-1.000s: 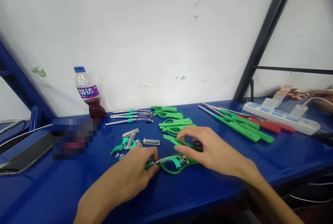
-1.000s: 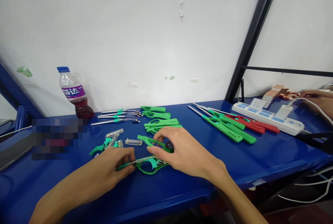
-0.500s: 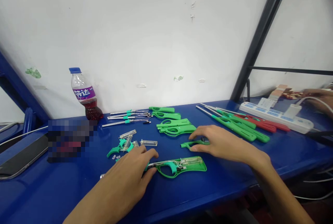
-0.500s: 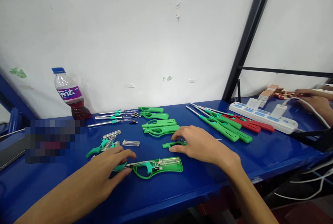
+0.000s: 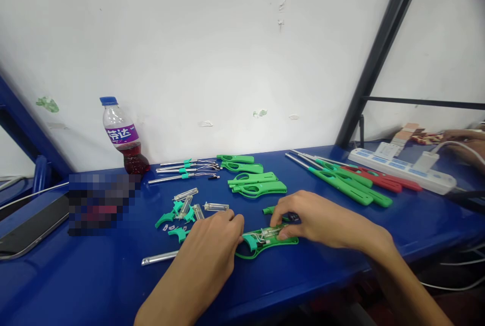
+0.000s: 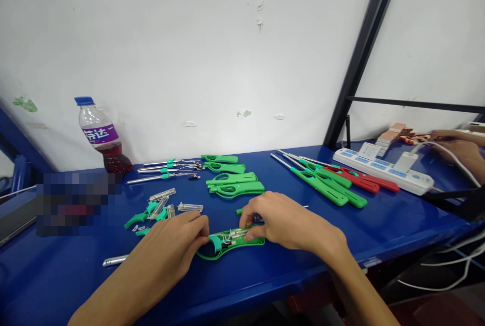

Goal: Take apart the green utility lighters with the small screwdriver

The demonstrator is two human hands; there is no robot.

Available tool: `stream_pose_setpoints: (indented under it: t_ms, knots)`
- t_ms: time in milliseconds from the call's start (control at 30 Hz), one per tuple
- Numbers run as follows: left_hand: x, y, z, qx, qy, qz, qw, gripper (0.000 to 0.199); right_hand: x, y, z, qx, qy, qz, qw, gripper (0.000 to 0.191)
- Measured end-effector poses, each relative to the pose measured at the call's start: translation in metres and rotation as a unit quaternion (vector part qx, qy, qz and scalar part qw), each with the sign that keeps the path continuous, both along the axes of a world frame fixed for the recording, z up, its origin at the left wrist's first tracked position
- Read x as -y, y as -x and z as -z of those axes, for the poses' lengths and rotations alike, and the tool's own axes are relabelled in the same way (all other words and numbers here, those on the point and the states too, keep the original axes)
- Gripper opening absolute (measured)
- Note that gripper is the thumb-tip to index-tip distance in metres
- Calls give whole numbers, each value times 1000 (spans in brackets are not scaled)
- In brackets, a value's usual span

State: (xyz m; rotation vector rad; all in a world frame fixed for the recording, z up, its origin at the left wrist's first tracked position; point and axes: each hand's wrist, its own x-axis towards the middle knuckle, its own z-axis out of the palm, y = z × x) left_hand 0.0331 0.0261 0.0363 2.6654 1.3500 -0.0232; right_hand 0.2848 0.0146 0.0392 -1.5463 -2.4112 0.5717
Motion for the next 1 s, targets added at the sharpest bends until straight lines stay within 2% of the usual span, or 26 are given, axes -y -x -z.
stream_pose_setpoints:
  t_ms: [300,500,667,867,1000]
  knots:
    - [7,1,-4,-13,-8,-14,1000,25,3,-2,2,-6,-29,-23,999,10]
    - [-7,20,-9,-4,-37,-46,998,27,5,0,1,1,-20,-15,1000,7]
    - [-11,29,-8,-8,-71,-84,994,40,5,-1,1,17,-23,-16,999,6]
    - [9,-6,4,33,-52,23,998,31,5,2,-2,8,-48,-23,999,8]
    - [9,-24,15,11,-58,44,997,30,7,2,-6,-2,-51,-39,998,13]
